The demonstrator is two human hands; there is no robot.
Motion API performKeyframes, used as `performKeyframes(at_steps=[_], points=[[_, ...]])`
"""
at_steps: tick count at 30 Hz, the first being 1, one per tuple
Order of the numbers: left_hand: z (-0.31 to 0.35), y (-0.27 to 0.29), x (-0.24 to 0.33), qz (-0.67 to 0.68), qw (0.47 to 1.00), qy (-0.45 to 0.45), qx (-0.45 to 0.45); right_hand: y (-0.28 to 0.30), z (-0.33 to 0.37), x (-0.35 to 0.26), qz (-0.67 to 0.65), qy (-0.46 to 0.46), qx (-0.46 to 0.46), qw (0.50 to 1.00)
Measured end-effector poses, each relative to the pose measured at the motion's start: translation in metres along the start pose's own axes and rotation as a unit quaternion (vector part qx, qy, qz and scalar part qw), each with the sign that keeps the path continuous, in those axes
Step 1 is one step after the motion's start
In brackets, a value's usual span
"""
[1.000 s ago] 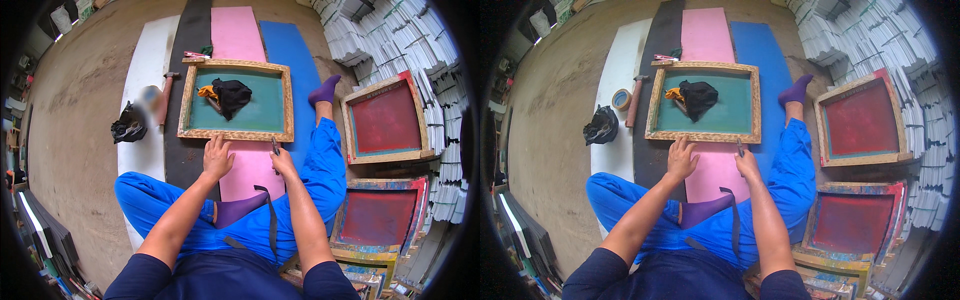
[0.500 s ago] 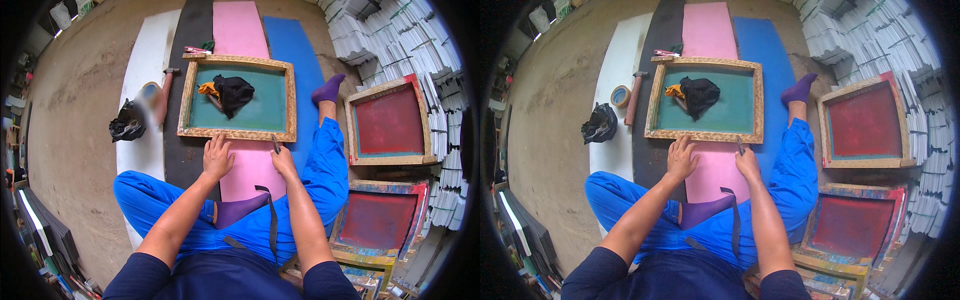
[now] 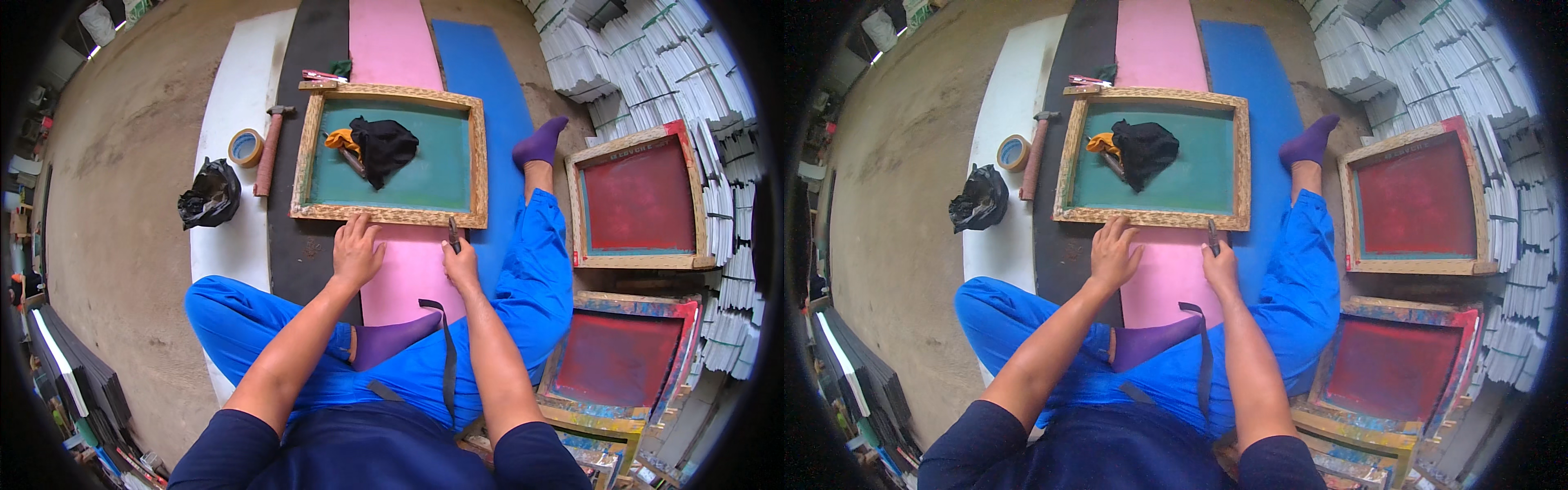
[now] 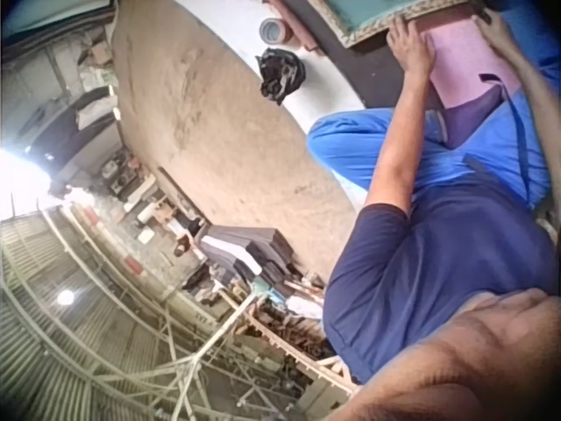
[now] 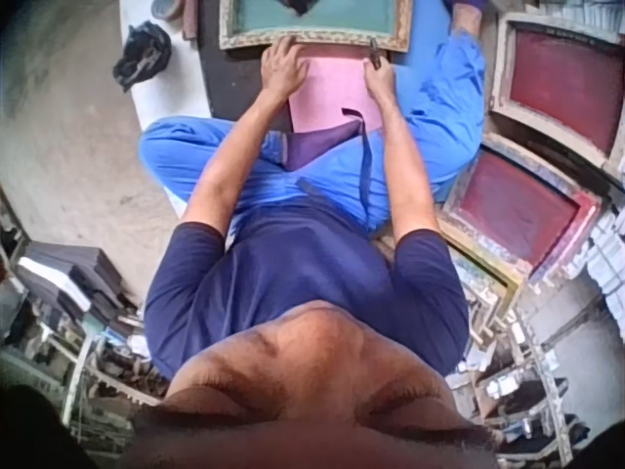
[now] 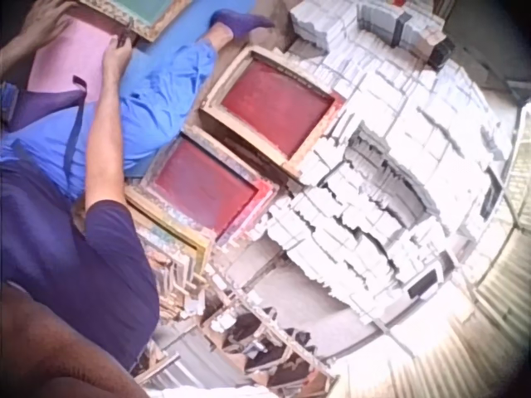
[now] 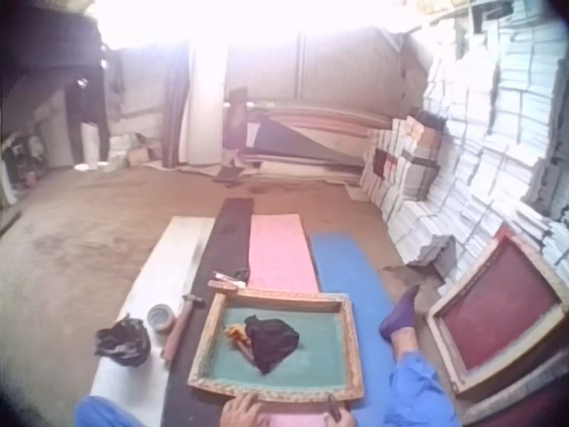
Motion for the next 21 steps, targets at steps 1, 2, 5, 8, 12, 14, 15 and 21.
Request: performKeyframes(at_steps=[1,2,5,8,12,14,15,21], points=[[-0.001,0.004,-0.001,0.011,1.0,-0.004,0.001,-0.004,0.002,-0.007,0.009,0.015,-0.016,1.0],[-0.002,0.007,-0.003,0.022,1.0,-0.007,0.003,-0.007,0.006,-0.013,0.018,0.031,-0.032,0.999],[0.0,0.022,-0.011,0.055,0.998,-0.038,0.023,-0.031,0.035,-0.06,-0.008,0.013,-0.119,0.993],[0.007,0.043,-0.015,0.084,0.993,-0.075,0.037,-0.066,0.059,-0.085,-0.007,0.003,-0.209,0.978],[0.029,0.059,-0.049,0.051,0.996,-0.064,0.039,-0.123,0.071,-0.087,0.051,0.061,-0.271,0.959],[0.04,0.064,-0.068,0.035,0.999,-0.031,0.016,-0.144,0.077,-0.096,0.092,0.094,-0.291,0.948],[0.045,0.066,-0.077,0.028,0.999,-0.015,0.005,-0.153,0.079,-0.098,0.086,0.064,-0.313,0.944],[0.059,0.075,-0.098,-0.003,0.998,0.06,-0.037,-0.178,0.089,-0.108,0.007,-0.009,-0.405,0.914]])
Point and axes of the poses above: each hand's wrist, its own z-axis away from the middle knuckle, its own y-axis out of the back of the hand, x = y × z, the point moved 4 cm from there along -z, towards the middle knuckle, and after that the axes turned 7 degrees about -x, right-handed, at the moved point
